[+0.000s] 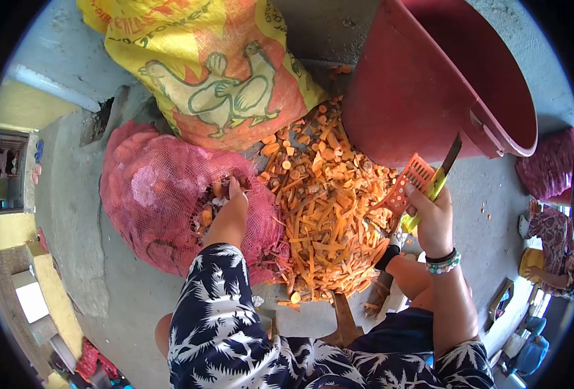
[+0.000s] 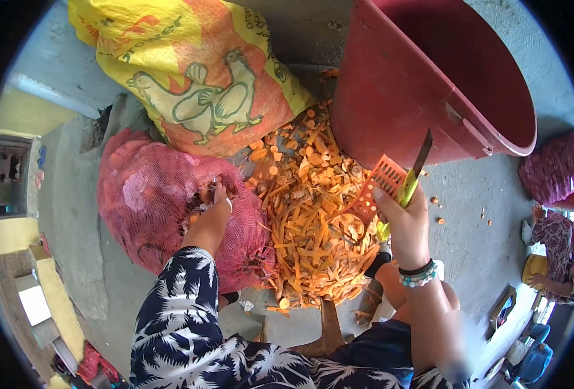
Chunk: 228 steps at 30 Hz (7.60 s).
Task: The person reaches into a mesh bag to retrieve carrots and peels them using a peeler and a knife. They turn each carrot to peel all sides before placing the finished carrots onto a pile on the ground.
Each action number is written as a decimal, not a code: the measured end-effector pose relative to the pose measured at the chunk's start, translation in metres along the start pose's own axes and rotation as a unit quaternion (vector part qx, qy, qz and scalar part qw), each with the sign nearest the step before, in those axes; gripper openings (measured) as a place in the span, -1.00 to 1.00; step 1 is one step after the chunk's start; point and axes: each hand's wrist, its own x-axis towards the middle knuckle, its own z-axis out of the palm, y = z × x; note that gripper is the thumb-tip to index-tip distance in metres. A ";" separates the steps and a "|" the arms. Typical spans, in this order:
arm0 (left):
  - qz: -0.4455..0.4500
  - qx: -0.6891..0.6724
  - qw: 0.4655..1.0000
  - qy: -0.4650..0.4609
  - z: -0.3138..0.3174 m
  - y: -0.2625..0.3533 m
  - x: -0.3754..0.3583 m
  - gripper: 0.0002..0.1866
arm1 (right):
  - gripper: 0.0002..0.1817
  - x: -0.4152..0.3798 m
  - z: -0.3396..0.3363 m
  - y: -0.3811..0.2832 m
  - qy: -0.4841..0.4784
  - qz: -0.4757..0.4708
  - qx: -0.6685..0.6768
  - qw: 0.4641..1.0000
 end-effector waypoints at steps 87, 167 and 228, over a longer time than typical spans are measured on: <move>0.161 -0.966 -0.171 0.113 -0.053 0.126 -0.501 -0.42 | -0.82 -0.205 -0.044 0.085 -0.114 0.066 0.157 0.979; -0.098 -0.802 0.388 0.443 -0.040 0.101 -0.559 -0.34 | -0.60 -0.262 -0.022 0.078 -0.321 -0.141 -0.356 0.866; 0.188 -0.914 0.239 0.267 -0.029 0.087 -0.494 -0.57 | -0.68 -0.196 -0.008 0.131 -0.221 0.119 -0.110 0.962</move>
